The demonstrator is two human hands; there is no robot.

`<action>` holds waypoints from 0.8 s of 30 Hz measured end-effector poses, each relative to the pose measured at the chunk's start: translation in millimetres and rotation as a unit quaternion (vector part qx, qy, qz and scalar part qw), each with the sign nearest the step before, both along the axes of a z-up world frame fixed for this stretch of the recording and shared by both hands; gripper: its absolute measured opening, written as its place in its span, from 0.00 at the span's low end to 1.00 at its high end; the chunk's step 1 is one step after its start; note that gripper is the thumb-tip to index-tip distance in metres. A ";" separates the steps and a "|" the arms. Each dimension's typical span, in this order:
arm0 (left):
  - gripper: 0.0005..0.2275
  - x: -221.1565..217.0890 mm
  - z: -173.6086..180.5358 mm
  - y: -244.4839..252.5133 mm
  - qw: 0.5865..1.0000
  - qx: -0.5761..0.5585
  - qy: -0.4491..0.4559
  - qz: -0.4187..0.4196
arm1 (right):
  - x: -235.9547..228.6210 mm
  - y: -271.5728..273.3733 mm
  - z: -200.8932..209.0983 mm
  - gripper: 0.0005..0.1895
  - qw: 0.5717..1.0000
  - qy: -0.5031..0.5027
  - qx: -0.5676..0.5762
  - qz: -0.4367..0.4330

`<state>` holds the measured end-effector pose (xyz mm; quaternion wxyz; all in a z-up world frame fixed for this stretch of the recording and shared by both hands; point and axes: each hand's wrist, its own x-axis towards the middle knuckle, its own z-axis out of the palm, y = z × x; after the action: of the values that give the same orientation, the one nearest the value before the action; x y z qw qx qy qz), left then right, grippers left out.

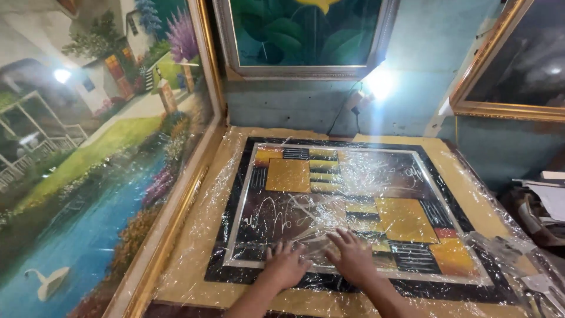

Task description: Cleaning a framed painting with a cloth and then wrapping it in plastic wrap for protection.

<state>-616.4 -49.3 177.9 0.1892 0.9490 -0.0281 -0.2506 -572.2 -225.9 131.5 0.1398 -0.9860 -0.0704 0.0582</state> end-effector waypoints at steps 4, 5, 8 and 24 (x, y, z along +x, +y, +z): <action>0.27 16.4 -6.6 -14.6 0.990 0.068 0.108 0.052 | 18.8 -4.9 -16.2 0.29 0.982 0.151 -0.109 0.026; 0.29 24.3 -6.7 -15.6 0.985 0.088 0.123 0.081 | 29.5 -11.2 -20.8 0.31 0.972 0.203 -0.115 -0.011; 0.28 65.8 -34.0 -13.2 0.980 0.075 0.114 0.147 | 73.3 -44.9 -47.9 0.30 0.987 0.138 -0.063 -0.050; 0.26 392.7 -90.9 -72.1 0.996 0.058 -0.074 -0.001 | 364.6 -54.6 -40.5 0.29 0.995 0.068 -0.075 0.017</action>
<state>-223.7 -121.4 87.1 0.1310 0.9743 -0.0281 -0.1812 -207.6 -280.5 91.0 0.0688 -0.9860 -0.0731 0.1329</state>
